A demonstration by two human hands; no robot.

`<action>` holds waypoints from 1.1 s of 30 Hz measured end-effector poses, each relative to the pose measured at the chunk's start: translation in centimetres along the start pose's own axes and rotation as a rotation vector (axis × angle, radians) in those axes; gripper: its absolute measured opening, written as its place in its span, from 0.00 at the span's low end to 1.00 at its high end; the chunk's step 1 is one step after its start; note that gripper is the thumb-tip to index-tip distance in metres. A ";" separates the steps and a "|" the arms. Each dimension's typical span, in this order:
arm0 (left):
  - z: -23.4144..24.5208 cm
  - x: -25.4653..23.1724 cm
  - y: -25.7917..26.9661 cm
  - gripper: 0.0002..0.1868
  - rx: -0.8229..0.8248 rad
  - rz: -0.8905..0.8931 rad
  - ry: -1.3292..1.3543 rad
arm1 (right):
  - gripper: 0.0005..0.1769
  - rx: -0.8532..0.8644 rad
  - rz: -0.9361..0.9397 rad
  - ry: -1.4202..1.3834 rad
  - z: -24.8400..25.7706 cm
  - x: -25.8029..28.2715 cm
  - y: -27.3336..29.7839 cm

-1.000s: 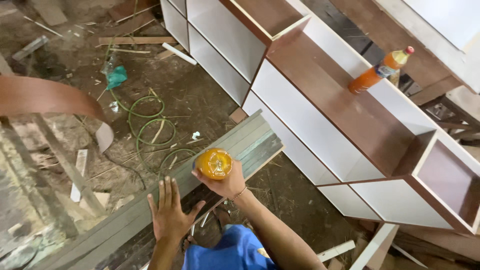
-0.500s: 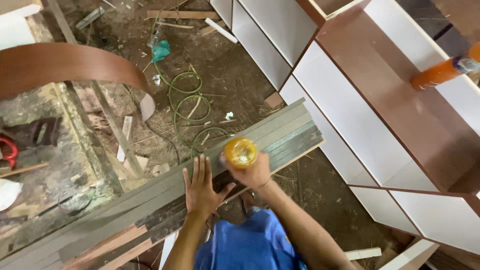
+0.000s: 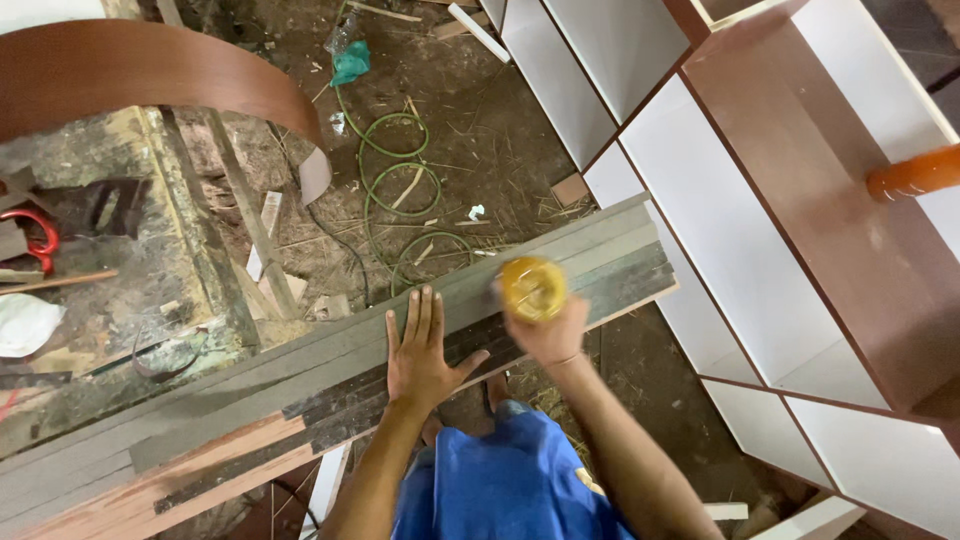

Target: The person applies adhesive from a plastic bottle onto a wooden plank, spreading the liquid along the surface with the bottle's nozzle.

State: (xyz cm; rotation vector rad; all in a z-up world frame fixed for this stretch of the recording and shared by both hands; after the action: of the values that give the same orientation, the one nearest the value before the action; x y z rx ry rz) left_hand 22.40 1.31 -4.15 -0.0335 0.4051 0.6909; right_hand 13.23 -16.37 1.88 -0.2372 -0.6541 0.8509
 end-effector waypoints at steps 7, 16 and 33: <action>-1.3 0.6 0.1 0.62 -0.030 0.008 -0.097 | 0.19 0.084 -0.043 -0.129 -0.7 -2.6 -0.2; -0.9 0.5 0.1 0.59 -0.038 -0.027 -0.045 | 0.24 -0.212 -0.235 0.124 2.3 -10.9 -3.2; -3.6 1.8 0.1 0.61 -0.213 -0.083 -0.221 | 0.30 0.326 -0.607 -0.133 4.2 -12.0 -4.0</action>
State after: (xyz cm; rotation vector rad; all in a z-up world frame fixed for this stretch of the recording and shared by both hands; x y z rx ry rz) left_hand 22.32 1.84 -8.13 -0.1725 0.1161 0.6456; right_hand 7.39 -28.33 1.70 0.3066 -0.6501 0.3771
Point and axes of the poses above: each hand's wrist, its own y-axis away from the middle knuckle, its own z-axis out of the back of the hand, x = y × z, the point moved 3 cm from there along -y, towards the middle knuckle, and after that the axes turned 1 degree about z, right-handed, at the moved point
